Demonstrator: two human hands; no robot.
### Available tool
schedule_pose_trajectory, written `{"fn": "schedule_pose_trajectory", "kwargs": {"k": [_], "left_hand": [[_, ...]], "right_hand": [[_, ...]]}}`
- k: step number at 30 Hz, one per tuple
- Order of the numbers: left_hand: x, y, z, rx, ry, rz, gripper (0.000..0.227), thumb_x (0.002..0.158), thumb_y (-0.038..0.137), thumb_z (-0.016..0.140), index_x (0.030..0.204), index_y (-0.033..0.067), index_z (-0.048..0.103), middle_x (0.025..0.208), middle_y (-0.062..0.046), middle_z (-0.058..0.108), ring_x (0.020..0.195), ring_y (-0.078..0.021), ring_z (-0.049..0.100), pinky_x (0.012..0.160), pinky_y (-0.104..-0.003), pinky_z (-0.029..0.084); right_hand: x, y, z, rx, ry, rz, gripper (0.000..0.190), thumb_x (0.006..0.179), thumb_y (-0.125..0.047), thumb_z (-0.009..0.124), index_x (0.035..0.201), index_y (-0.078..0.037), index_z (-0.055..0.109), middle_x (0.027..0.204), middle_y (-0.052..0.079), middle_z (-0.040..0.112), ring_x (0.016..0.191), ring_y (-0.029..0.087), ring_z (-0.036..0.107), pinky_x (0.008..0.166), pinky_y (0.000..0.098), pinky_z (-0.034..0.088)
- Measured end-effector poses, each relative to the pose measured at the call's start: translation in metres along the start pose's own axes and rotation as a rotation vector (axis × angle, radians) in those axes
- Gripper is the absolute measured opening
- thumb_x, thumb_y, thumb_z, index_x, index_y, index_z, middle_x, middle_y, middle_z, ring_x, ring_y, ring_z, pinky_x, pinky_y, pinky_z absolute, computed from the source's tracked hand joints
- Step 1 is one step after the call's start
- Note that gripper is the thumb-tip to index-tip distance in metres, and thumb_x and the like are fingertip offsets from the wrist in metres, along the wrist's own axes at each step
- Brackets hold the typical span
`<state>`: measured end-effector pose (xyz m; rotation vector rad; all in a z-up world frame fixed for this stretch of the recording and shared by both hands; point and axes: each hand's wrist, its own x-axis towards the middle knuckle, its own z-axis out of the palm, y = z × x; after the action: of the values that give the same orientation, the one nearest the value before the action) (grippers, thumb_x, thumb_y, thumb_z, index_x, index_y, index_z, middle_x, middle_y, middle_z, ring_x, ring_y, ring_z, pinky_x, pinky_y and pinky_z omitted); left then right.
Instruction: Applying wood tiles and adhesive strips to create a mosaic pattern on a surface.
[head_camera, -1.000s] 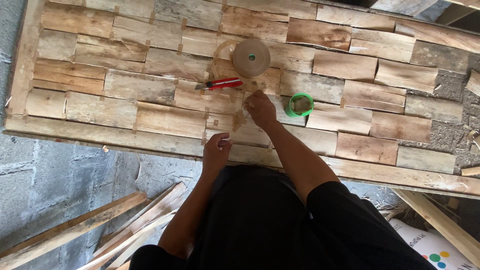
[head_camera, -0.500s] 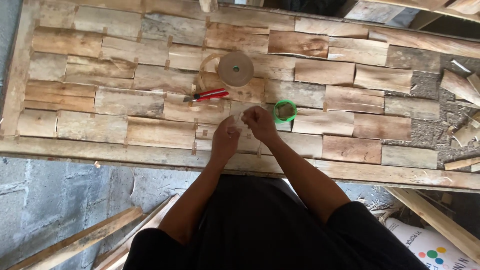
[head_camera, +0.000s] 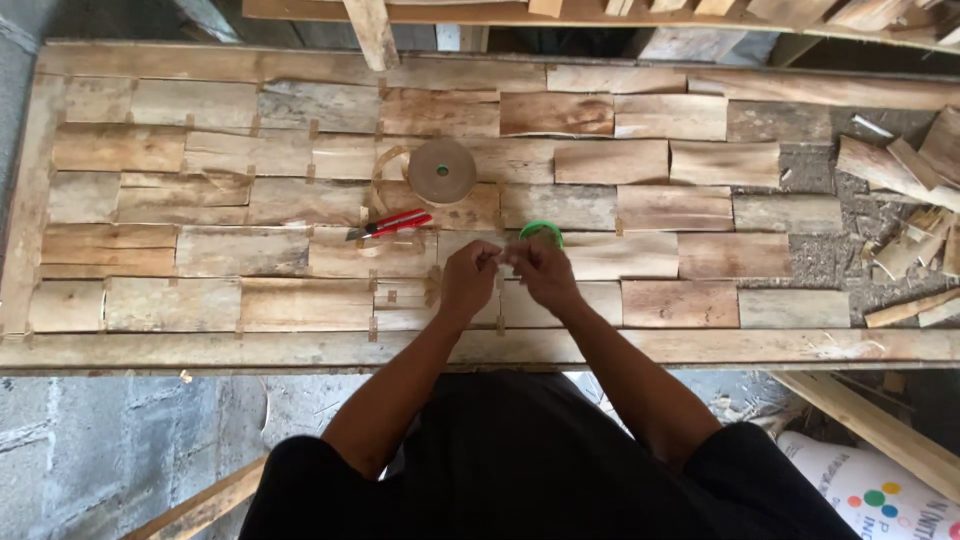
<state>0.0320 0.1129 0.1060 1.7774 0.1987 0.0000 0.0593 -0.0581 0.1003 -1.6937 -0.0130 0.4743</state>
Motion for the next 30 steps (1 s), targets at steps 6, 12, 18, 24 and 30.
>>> {"fn": "schedule_pose_trajectory", "kwargs": {"k": [6,12,18,24,30], "left_hand": [[0.02,0.012,0.024,0.173,-0.047,0.089,0.011,0.091,0.005,0.065,0.1,0.0037,0.072,0.089,-0.013,0.074,0.081,-0.0269,0.072,0.073,-0.038,0.055],[0.044,-0.011,0.053,0.277,-0.052,0.193,0.011,0.09,0.008,0.067,0.1,0.0048,0.071,0.098,-0.016,0.072,0.091,-0.035,0.07,0.08,-0.045,0.054],[0.046,-0.029,0.073,0.343,0.001,0.182,0.013,0.094,0.007,0.063,0.105,0.0077,0.07,0.106,-0.014,0.071,0.099,-0.0364,0.067,0.084,-0.047,0.053],[0.034,-0.031,0.08,0.343,0.205,0.141,0.031,0.095,0.019,0.062,0.124,0.0078,0.063,0.125,-0.014,0.063,0.112,-0.0362,0.064,0.089,-0.046,0.053],[0.044,-0.085,0.107,0.347,0.163,-0.087,0.062,0.09,0.05,0.074,0.127,0.0019,0.063,0.122,-0.022,0.061,0.112,-0.0398,0.061,0.093,-0.048,0.051]], "right_hand": [[0.006,0.0,-0.032,-0.172,0.124,-0.11,0.017,0.095,-0.017,0.074,0.104,-0.002,0.072,0.083,0.003,0.07,0.071,0.008,0.061,0.061,0.0254,0.051],[0.017,0.007,-0.056,-0.22,0.177,-0.127,0.017,0.094,-0.013,0.07,0.106,-0.003,0.074,0.089,0.004,0.077,0.078,0.007,0.069,0.067,0.0242,0.055],[0.028,0.021,-0.054,-0.351,0.32,-0.168,0.023,0.088,-0.016,0.074,0.108,-0.004,0.073,0.091,0.011,0.078,0.083,0.017,0.077,0.073,0.0305,0.06],[0.034,0.032,-0.046,-0.534,0.414,-0.116,0.033,0.084,-0.015,0.075,0.111,-0.005,0.06,0.085,0.015,0.075,0.079,0.031,0.075,0.071,0.0426,0.059],[0.033,0.028,-0.038,-0.568,0.434,-0.091,0.034,0.085,-0.019,0.077,0.107,-0.005,0.056,0.079,0.015,0.074,0.078,0.033,0.073,0.072,0.0467,0.057]]}}
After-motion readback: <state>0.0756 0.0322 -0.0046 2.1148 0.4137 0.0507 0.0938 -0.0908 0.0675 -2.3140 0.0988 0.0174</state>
